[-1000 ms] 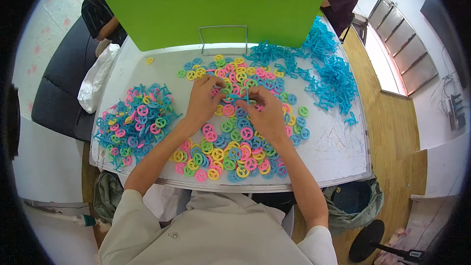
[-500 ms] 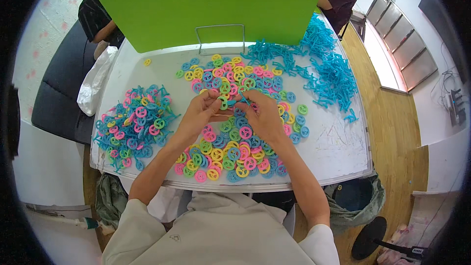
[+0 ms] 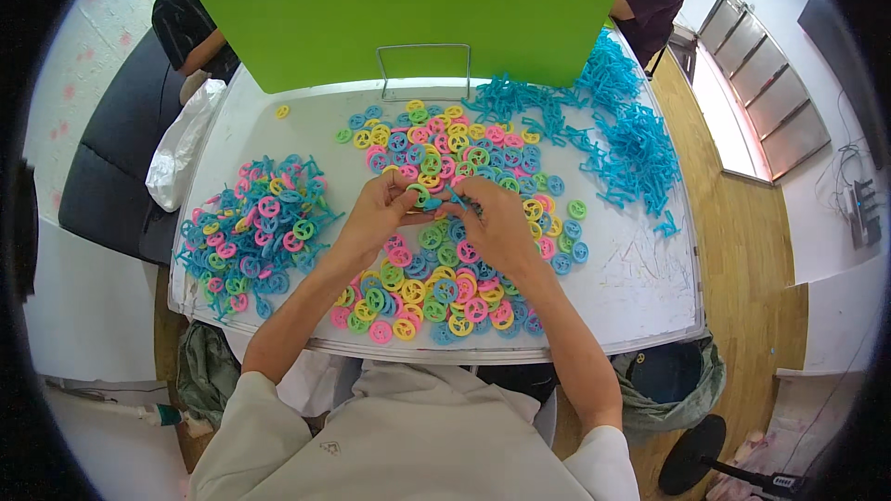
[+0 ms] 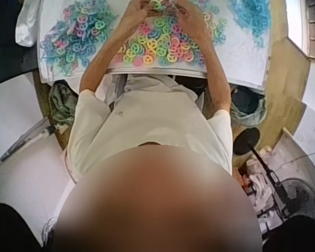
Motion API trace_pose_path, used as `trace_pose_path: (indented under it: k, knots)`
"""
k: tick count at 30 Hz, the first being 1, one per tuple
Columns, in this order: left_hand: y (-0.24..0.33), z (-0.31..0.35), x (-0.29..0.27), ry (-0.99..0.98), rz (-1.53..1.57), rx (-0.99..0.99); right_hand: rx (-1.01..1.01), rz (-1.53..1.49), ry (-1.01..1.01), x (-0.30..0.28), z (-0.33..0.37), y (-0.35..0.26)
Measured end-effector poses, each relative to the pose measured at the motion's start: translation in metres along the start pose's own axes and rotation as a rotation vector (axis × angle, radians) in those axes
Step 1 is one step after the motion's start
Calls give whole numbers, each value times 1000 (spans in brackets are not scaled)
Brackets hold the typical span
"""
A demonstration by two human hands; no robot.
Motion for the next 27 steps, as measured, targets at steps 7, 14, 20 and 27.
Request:
trace_pose_path:
  k: [7,14,20,27]
  knots:
    - [4,1,1,34,-127,76,27,-35,-17,-2,0,1]
    - [14,2,6,45,-34,52,199,-165,-74,2,1,14]
    - [21,16,17,156,-230,343,346,-572,4,8,4,17]
    - [21,16,19,180,-223,423,560,-974,-117,13,7,23]
Point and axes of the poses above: each hand's wrist, its own z-axis away from the middle knuckle, its own x-axis out of the palm, y = z × x, the point moved 5 cm from there along -z, towards the middle knuckle, and after that the axes turned 4 degrees about -y, right-handed, at the moved point
